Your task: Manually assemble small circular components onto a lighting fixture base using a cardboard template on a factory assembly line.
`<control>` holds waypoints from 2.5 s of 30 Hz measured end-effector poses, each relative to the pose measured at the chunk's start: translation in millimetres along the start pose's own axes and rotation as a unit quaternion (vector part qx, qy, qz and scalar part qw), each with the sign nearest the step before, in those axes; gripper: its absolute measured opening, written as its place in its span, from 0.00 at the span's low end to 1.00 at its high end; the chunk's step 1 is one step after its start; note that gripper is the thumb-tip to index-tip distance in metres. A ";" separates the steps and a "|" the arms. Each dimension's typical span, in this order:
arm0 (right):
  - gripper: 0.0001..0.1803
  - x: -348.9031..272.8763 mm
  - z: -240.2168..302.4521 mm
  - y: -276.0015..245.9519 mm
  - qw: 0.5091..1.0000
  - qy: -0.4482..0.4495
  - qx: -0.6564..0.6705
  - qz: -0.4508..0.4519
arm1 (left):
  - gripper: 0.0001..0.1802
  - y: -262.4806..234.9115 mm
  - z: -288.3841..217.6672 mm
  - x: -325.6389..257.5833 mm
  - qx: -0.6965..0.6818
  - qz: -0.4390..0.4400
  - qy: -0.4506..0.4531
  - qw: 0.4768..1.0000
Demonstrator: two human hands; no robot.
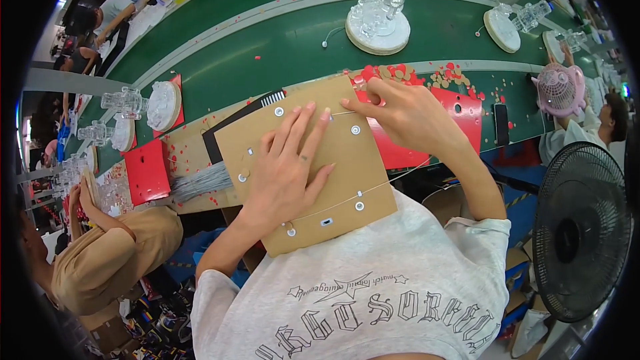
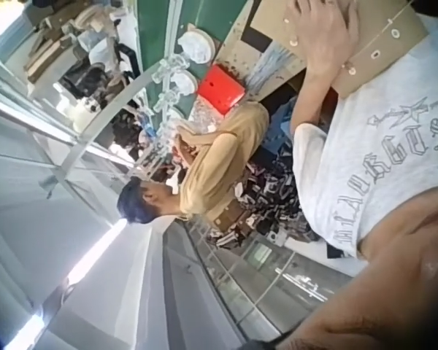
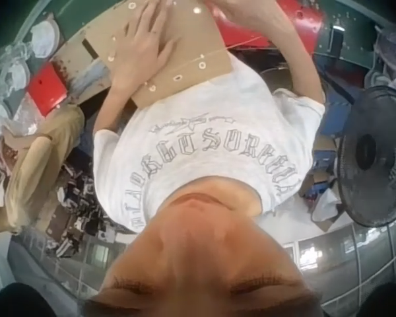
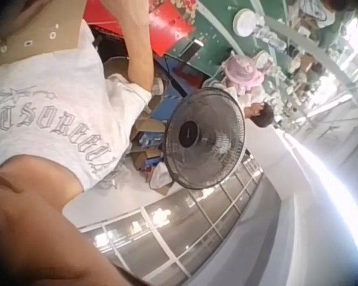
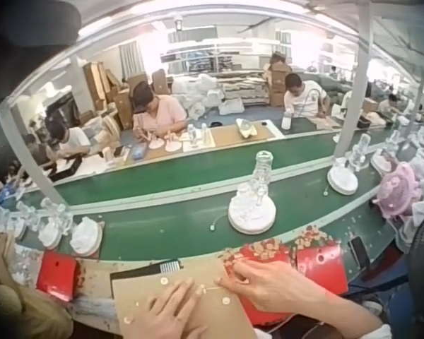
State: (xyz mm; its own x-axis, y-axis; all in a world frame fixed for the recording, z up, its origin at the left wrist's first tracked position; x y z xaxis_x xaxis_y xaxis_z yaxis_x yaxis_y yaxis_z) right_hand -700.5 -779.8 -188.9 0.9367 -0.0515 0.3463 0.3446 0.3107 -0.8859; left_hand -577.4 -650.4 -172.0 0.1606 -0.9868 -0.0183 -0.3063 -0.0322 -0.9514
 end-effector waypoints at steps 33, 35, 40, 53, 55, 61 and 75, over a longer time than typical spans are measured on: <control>0.25 -11.9 18.8 11.3 0.969 -0.205 -0.135 -0.004 | 0.39 15.0 -1.0 -4.6 -0.003 -0.031 -0.006 1.000; 0.25 -12.3 22.3 11.7 0.959 -0.235 -0.157 -0.017 | 0.40 14.7 -2.3 -4.5 -0.005 -0.031 -0.009 0.999; 0.24 -15.7 27.9 17.2 0.947 -0.252 -0.197 -0.016 | 0.39 18.1 -3.3 -6.6 -0.006 -0.035 -0.002 0.999; 0.23 -25.0 30.5 8.8 0.960 -0.220 -0.165 -0.047 | 0.36 19.6 -10.7 -3.3 -0.033 -0.059 0.040 0.997; 0.22 -26.9 20.6 1.9 0.974 -0.198 -0.098 -0.043 | 0.38 21.4 -6.6 -5.9 -0.044 -0.061 0.039 0.996; 0.20 -29.7 24.1 10.1 0.970 -0.192 -0.141 -0.049 | 0.36 10.7 -7.9 5.9 -0.107 -0.046 -0.001 0.993; 0.17 -40.5 45.5 16.4 0.966 -0.185 -0.149 -0.098 | 0.13 1.0 1.5 39.1 -0.100 -0.050 0.078 0.991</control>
State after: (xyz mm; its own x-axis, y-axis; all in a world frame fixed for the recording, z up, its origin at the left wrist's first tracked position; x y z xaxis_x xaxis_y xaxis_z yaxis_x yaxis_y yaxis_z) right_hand -735.6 -729.4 -203.4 0.7843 0.2789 0.5542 0.5671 0.0402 -0.8227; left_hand -570.0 -688.7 -174.1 0.0580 -0.9890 0.1358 -0.4780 -0.1470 -0.8660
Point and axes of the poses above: each hand's wrist, its own x-axis towards the middle knuckle, its own y-axis out of the palm, z = x × y, the point moved 7 cm from there along x, towards the middle knuckle, and after that the axes turned 15 degrees about -y, right-handed, at the moved point
